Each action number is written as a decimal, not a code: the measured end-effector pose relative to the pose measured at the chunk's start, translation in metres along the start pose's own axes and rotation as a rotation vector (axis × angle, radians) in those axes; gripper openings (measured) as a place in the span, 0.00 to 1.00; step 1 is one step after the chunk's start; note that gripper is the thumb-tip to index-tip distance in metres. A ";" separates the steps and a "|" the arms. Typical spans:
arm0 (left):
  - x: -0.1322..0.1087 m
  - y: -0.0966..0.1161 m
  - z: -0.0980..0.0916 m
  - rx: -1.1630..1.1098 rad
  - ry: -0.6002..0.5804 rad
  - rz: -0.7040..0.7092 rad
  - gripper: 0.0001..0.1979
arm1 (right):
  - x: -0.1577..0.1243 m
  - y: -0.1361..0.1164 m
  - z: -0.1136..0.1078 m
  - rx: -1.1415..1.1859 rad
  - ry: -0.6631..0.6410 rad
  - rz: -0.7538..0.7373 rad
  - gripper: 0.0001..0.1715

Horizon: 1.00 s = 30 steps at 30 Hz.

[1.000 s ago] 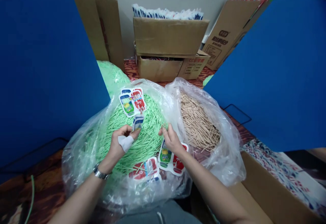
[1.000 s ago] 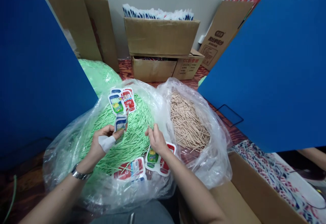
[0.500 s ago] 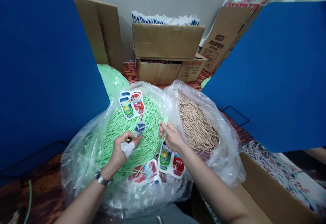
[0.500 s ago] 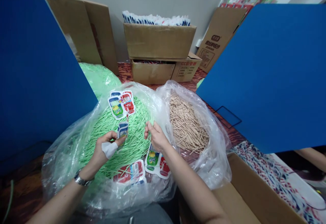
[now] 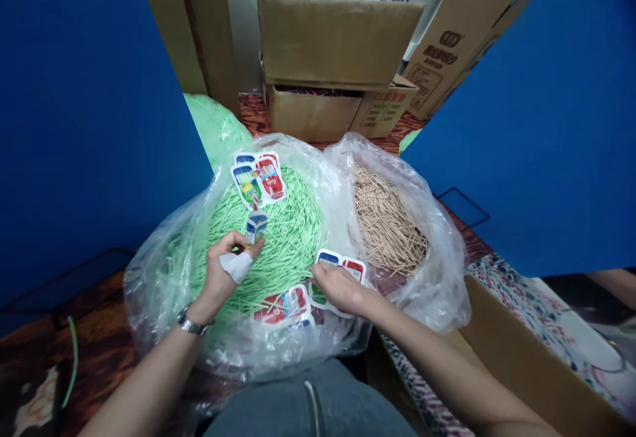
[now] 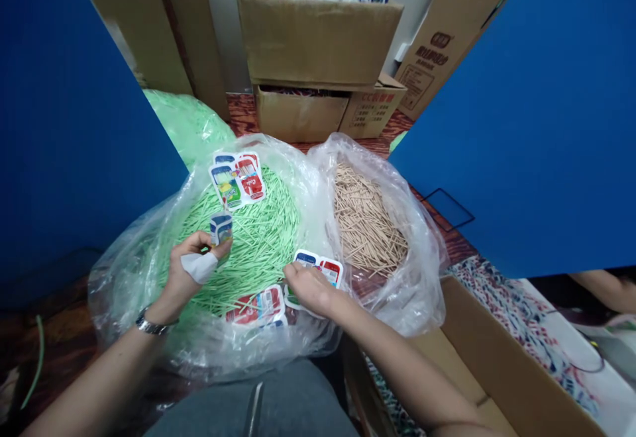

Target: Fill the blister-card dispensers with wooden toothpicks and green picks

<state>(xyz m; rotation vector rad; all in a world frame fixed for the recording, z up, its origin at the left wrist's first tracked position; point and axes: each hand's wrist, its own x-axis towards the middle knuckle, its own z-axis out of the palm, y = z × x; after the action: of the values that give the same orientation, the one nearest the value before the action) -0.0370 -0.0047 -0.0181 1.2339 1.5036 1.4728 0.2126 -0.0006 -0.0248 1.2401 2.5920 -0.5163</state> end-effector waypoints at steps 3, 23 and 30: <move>0.001 -0.003 0.002 -0.016 -0.017 -0.011 0.15 | -0.020 -0.003 0.014 -0.077 -0.096 0.023 0.11; -0.007 -0.002 0.008 0.008 -0.091 -0.037 0.16 | -0.021 0.011 -0.015 0.874 0.220 0.069 0.11; -0.029 -0.007 0.029 0.085 -0.255 0.055 0.12 | 0.008 -0.029 -0.070 1.703 0.751 -0.174 0.13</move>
<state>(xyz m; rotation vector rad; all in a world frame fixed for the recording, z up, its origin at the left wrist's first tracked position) -0.0020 -0.0215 -0.0328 1.4638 1.3809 1.2420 0.1819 0.0167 0.0430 1.6464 2.3594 -3.1775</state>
